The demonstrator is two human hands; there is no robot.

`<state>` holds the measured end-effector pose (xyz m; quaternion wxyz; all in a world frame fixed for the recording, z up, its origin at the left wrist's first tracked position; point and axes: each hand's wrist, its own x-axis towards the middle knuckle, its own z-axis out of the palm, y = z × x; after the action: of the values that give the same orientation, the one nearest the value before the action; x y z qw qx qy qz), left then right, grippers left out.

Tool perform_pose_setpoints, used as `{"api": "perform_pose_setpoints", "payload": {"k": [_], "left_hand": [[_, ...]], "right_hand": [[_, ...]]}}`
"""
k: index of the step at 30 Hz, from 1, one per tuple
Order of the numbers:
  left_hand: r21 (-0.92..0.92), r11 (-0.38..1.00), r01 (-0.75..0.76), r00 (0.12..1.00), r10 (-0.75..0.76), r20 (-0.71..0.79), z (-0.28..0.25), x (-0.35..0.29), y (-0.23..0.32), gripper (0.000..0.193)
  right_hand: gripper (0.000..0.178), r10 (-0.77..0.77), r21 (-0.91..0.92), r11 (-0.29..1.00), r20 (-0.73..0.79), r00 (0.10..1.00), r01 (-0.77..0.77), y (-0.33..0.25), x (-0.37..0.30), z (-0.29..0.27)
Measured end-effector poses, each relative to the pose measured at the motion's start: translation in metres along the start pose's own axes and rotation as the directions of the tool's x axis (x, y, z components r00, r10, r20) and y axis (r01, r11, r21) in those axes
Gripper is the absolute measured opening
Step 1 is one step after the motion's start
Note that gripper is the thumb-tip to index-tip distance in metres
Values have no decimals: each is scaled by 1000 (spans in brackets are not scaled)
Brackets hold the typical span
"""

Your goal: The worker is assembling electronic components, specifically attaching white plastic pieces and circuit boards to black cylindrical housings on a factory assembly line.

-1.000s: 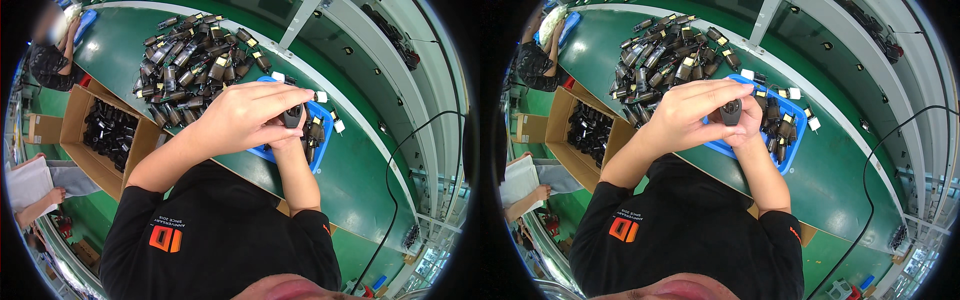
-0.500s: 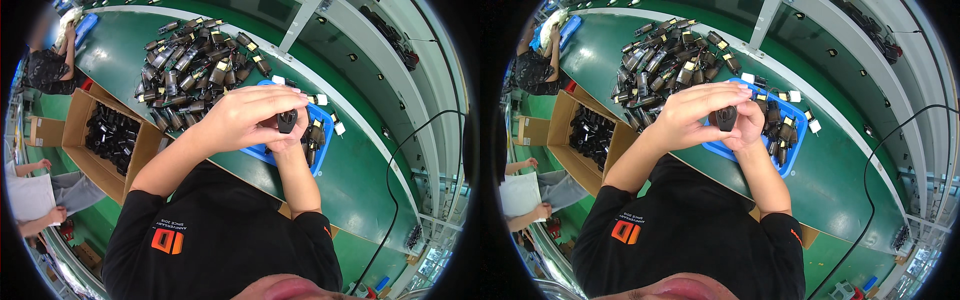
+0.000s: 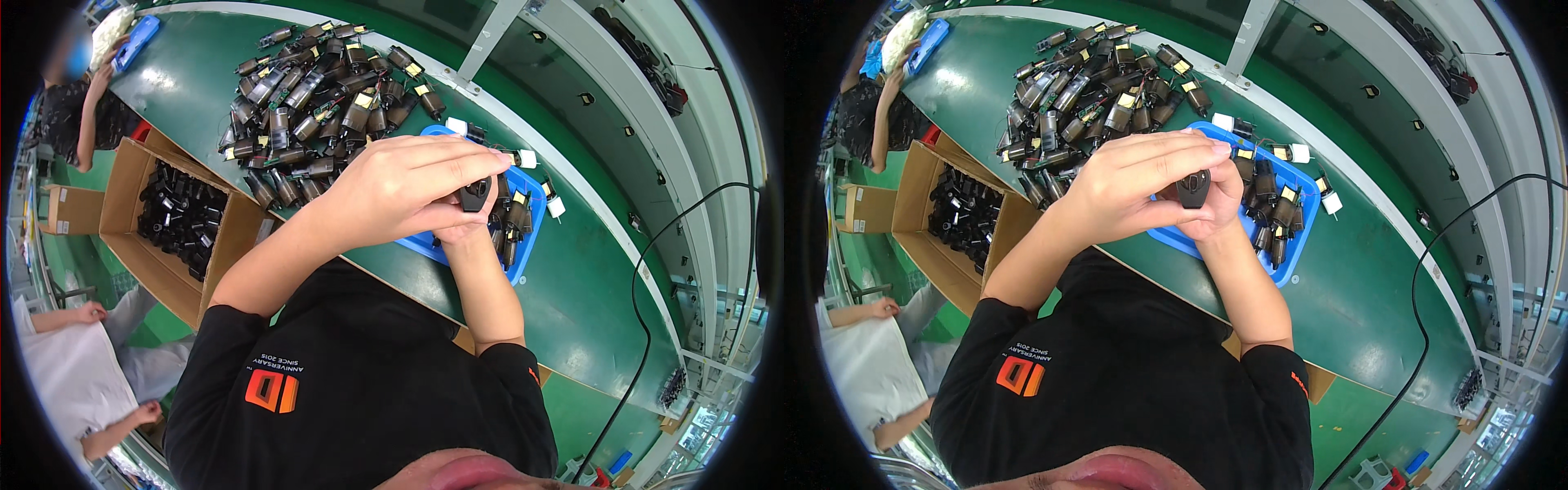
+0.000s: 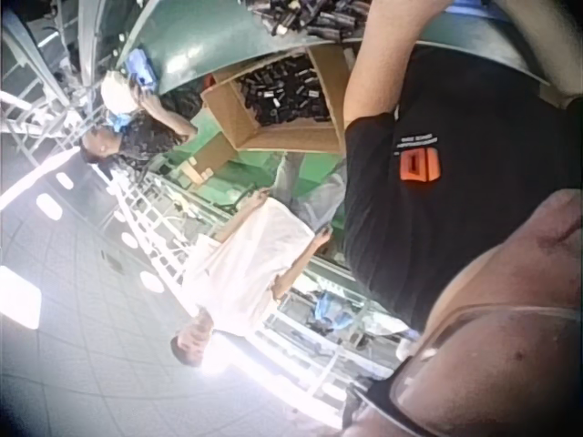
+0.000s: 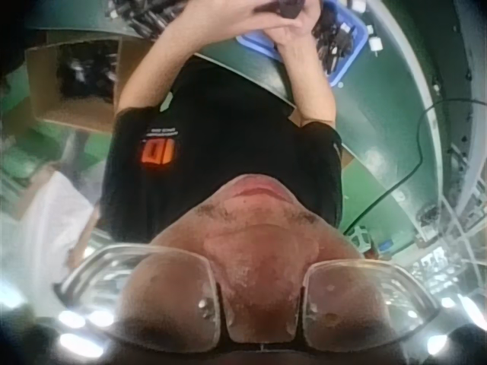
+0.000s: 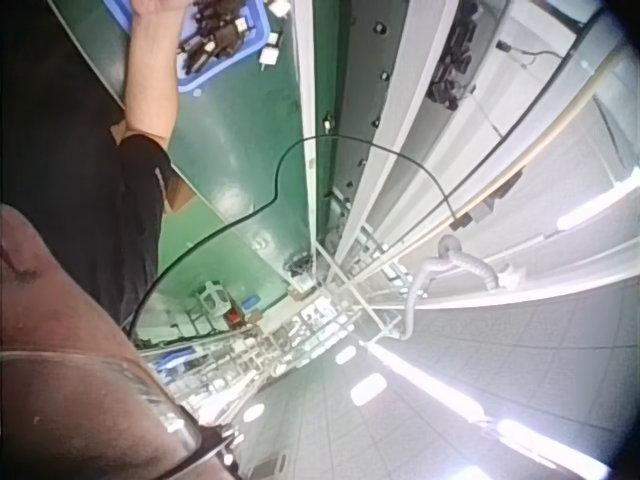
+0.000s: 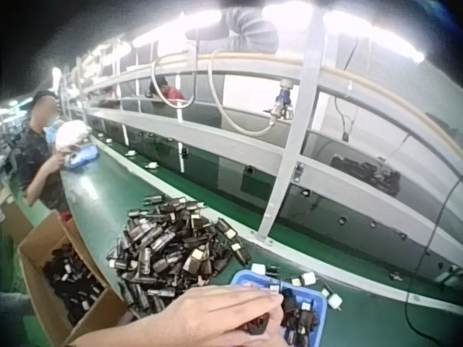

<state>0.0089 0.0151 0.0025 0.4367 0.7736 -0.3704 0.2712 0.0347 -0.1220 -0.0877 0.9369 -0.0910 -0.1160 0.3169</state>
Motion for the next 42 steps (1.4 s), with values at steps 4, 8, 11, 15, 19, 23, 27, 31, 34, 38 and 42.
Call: {"api": "perform_pose_setpoints", "payload": {"k": [4,8,11,15,19,23,27,31,34,38,42], "left_hand": [[-26,1000,15,1000,-15,10,-1,2,1,63],[-3,1000,-2,1000,2,-3,0,1,-1,64],[-21,1000,17,1000,-17,-2,1,1,0,64],[-23,1000,7,1000,-7,-3,1,-1,-1,62],[-7,1000,10,999,-10,-35,1,-1,-2,52],[-14,1000,3,1000,-3,-31,3,-2,-6,51],[-71,997,0,999,3,46,6,3,-10,53],[-97,993,63,996,-56,69,-2,-4,-16,58],[12,1000,-19,999,19,-26,-7,-18,-25,57],[205,971,-124,987,142,-75,-17,-24,-27,64],[234,945,-228,974,226,37,-7,-18,-27,53]], "right_hand": [[43,1,17,1000,-4,1000,-1,3,-3,-8],[43,0,29,1000,0,1000,0,3,-4,-14],[43,-3,40,999,4,1000,2,3,-5,-16],[43,-5,52,999,12,1000,4,3,-4,-18],[43,-6,66,998,25,1000,5,2,-1,-18],[43,-15,57,998,6,1000,14,1,-1,-16],[46,-23,120,992,-182,983,45,-7,-8,7],[70,-139,-317,937,50,989,148,-11,1,19],[76,-472,-758,558,43,881,336,-13,15,17],[53,-423,-851,-133,512,747,508,-35,0,52],[58,-263,-915,11,386,884,403,-34,-8,62]]}}
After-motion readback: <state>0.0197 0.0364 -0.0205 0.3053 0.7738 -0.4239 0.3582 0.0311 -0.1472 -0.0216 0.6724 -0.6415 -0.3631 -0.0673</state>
